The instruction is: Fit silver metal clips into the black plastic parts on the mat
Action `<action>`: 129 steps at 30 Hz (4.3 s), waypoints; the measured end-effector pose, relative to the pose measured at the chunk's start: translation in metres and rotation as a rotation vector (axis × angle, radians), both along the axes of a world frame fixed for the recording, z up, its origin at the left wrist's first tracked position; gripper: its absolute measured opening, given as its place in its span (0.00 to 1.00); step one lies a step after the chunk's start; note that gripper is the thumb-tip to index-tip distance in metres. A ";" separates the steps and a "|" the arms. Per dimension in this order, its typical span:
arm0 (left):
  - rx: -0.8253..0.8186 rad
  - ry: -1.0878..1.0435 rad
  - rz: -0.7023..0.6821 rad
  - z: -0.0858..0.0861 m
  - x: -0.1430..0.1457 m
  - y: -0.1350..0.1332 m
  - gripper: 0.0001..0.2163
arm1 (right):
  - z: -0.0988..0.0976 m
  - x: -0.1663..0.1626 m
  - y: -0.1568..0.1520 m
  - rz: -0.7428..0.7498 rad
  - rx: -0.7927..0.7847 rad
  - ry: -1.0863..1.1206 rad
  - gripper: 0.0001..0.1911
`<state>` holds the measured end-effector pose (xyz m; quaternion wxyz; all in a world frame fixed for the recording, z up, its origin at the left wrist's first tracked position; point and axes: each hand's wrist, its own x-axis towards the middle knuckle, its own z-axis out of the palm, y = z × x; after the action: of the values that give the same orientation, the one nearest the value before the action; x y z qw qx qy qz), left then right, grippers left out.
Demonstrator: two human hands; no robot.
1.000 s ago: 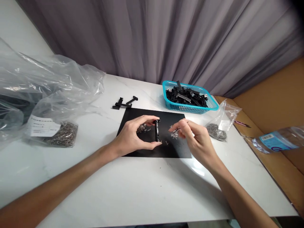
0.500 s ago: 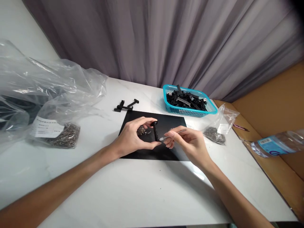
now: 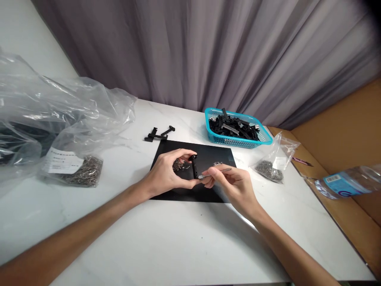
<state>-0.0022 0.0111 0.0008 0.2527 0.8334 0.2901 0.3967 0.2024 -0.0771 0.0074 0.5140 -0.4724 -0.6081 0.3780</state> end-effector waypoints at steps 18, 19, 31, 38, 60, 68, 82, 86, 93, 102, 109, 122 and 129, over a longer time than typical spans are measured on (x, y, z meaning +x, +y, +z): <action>0.185 0.254 0.201 -0.005 -0.024 0.037 0.26 | -0.010 0.021 0.032 -0.511 0.231 -0.555 0.17; 0.253 0.300 0.255 -0.006 -0.033 0.049 0.22 | -0.004 0.033 0.039 -0.597 0.308 -0.628 0.17; 0.250 0.532 0.292 -0.023 -0.065 0.087 0.17 | 0.013 0.137 0.123 -0.980 0.146 -1.065 0.17; 0.244 0.576 0.301 -0.021 -0.059 0.080 0.14 | 0.000 0.068 0.081 -0.453 0.481 -0.841 0.14; 0.310 0.498 -0.021 0.006 -0.034 0.038 0.09 | -0.031 0.004 0.033 0.031 0.372 -0.994 0.14; 0.267 0.473 -0.027 -0.005 -0.026 0.036 0.17 | -0.029 0.016 0.034 0.005 0.325 -0.943 0.15; 0.144 0.509 -0.011 0.001 -0.027 0.036 0.17 | -0.027 0.022 0.034 -0.006 0.297 -0.889 0.11; 0.182 0.481 0.089 0.006 -0.032 0.046 0.14 | -0.029 0.023 0.035 -0.031 0.311 -0.877 0.12; 0.241 0.477 0.389 0.002 -0.065 0.081 0.17 | -0.019 0.030 0.030 0.033 0.290 -0.946 0.14; 0.284 0.419 0.405 -0.016 -0.040 0.094 0.14 | -0.012 0.024 0.022 0.054 0.309 -1.150 0.23; 0.131 0.114 0.381 0.001 -0.032 0.081 0.10 | -0.035 0.007 0.032 -0.095 0.394 -1.165 0.13; -0.454 -0.270 0.074 0.017 -0.018 0.035 0.18 | -0.031 0.025 0.032 -0.131 0.354 -0.877 0.10; -0.538 -0.205 0.012 0.011 -0.011 0.027 0.17 | -0.027 0.015 0.019 0.043 0.419 -1.210 0.16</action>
<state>-0.0130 0.0378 0.0117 0.4902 0.6902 0.3629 0.3894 0.2176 -0.0586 -0.0195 0.1539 -0.4794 -0.8610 -0.0721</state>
